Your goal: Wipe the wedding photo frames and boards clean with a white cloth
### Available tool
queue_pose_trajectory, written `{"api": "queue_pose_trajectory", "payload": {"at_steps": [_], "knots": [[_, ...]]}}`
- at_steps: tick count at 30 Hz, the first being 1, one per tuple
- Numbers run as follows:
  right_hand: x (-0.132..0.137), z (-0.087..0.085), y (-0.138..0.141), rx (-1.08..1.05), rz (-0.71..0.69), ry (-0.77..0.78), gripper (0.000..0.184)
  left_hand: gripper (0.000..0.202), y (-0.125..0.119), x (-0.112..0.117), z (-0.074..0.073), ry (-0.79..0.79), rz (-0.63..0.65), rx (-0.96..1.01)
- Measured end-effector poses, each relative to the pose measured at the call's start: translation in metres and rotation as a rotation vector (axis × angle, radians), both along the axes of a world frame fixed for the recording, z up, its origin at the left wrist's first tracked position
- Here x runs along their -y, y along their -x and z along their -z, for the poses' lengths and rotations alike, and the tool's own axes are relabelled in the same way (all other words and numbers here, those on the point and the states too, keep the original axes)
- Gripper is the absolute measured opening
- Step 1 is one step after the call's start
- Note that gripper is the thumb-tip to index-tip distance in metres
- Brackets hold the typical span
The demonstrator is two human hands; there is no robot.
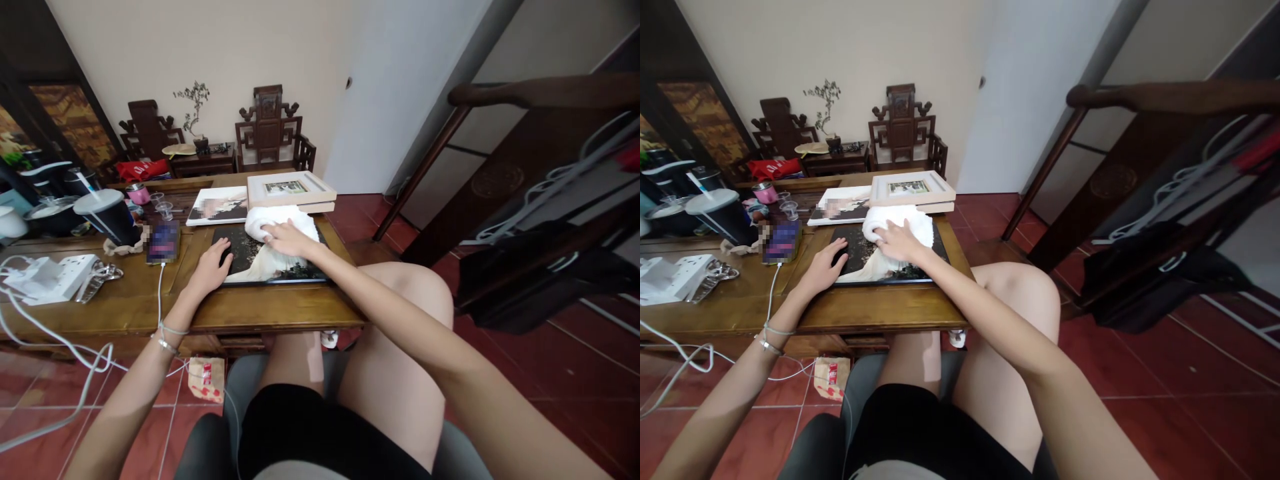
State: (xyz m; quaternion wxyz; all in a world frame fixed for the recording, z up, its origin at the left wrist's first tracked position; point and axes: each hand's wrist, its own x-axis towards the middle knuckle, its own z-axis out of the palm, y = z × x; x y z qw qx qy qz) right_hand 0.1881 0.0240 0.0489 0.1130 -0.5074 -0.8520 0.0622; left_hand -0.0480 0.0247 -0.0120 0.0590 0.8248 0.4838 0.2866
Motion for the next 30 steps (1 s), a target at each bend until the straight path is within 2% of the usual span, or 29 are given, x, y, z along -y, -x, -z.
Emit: {"api": "queue_pose_trajectory", "payload": {"at_steps": [3, 6, 10, 13, 15, 17, 21, 24, 27, 30], "knots": [[0.012, 0.019, 0.005, 0.03, -0.038, -0.082, 0.043, 0.042, 0.0, 0.0, 0.001, 0.012, -0.005, 0.012], [0.046, 0.024, 0.003, 0.032, -0.122, -0.098, 0.038, 0.042, -0.001, 0.0, 0.002, 0.015, -0.009, 0.019], [0.101, 0.006, -0.004, 0.021, -0.208, -0.056, 0.035, 0.042, -0.002, 0.0, 0.002, 0.01, -0.011, 0.008], [0.116, -0.014, -0.01, -0.008, -0.202, 0.05, 0.035, 0.044, -0.003, 0.0, 0.001, 0.014, -0.015, -0.01], [0.105, -0.024, -0.012, -0.069, -0.177, 0.114, 0.035, 0.044, -0.003, 0.001, 0.001, 0.017, -0.017, -0.021], [0.079, -0.029, -0.012, -0.146, -0.148, 0.14, 0.036, 0.044, -0.003, 0.001, 0.001, 0.021, -0.016, -0.022], [0.013, -0.029, -0.003, -0.197, -0.063, 0.114, 0.036, 0.045, -0.003, 0.0, 0.002, 0.024, -0.015, -0.021], [-0.02, -0.025, 0.008, -0.154, -0.014, 0.092, 0.038, 0.043, -0.002, 0.0, 0.002, 0.021, -0.011, -0.013], [-0.03, -0.015, 0.019, -0.075, -0.004, 0.057, 0.043, 0.042, -0.002, 0.0, 0.001, 0.02, -0.009, -0.006], [-0.016, 0.0, 0.027, 0.007, -0.033, -0.01, 0.044, 0.044, -0.003, 0.001, 0.0, 0.031, -0.017, -0.008]]}}
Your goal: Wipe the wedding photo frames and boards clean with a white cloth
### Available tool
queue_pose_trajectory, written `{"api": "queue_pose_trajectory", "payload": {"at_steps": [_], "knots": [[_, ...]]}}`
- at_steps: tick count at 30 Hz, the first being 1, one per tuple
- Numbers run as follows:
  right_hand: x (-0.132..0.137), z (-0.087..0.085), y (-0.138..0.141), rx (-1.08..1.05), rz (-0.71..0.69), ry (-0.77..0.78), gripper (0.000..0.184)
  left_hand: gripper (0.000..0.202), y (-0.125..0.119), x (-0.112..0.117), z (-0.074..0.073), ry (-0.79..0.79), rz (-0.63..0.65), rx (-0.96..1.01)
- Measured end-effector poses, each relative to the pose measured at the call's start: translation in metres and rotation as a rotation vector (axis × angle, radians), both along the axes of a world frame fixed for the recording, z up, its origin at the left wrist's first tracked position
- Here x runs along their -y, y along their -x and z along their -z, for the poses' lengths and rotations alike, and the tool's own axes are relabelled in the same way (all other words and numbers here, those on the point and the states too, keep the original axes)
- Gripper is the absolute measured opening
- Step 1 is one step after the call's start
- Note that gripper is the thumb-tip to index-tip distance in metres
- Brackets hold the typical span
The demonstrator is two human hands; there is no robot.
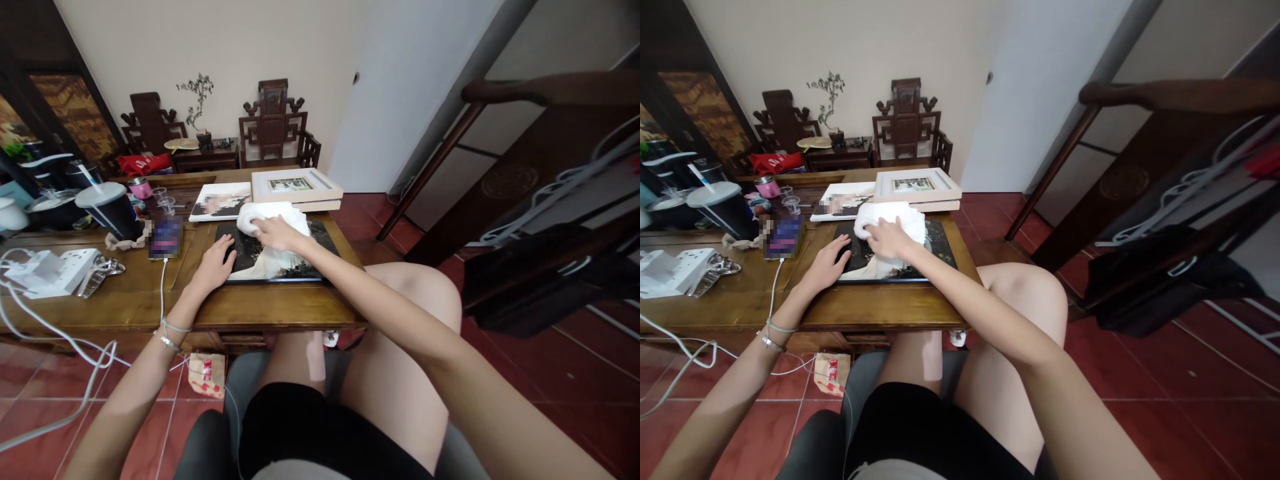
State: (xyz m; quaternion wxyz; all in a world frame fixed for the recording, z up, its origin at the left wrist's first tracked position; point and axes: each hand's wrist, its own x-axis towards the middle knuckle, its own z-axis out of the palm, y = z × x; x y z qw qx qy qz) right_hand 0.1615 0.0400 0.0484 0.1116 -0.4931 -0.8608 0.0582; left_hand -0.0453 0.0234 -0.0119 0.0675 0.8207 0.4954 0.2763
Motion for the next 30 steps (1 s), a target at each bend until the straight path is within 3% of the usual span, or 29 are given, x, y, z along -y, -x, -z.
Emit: {"api": "queue_pose_trajectory", "payload": {"at_steps": [5, 8, 11, 14, 17, 20, 23, 26, 30], "knots": [[0.061, 0.013, 0.0, 0.058, -0.136, -0.076, 0.036, 0.042, 0.0, 0.001, -0.001, 0.023, 0.001, 0.013], [0.101, 0.003, -0.007, 0.054, -0.186, -0.019, 0.033, 0.043, 0.0, 0.001, 0.0, 0.017, 0.002, 0.004], [0.121, -0.017, -0.016, 0.023, -0.208, 0.095, 0.033, 0.044, 0.001, -0.001, 0.002, 0.012, 0.005, 0.005], [0.112, -0.032, -0.023, -0.029, -0.196, 0.182, 0.033, 0.045, 0.001, -0.001, 0.003, 0.019, 0.004, -0.003], [0.083, -0.036, -0.022, -0.051, -0.098, 0.158, 0.035, 0.046, 0.0, 0.0, 0.002, 0.033, -0.004, -0.007], [0.055, -0.029, -0.009, 0.016, 0.044, 0.092, 0.039, 0.044, -0.001, 0.002, -0.001, 0.029, -0.006, 0.013], [0.041, -0.016, 0.012, 0.05, 0.095, 0.006, 0.042, 0.044, -0.002, 0.004, -0.006, 0.005, -0.009, 0.068], [0.038, 0.002, 0.028, 0.027, -0.005, -0.085, 0.041, 0.046, -0.003, 0.005, -0.012, -0.034, -0.034, 0.179], [0.051, 0.021, 0.021, 0.011, -0.326, -0.089, 0.035, 0.052, -0.003, 0.005, -0.016, -0.064, -0.105, 0.345]]}}
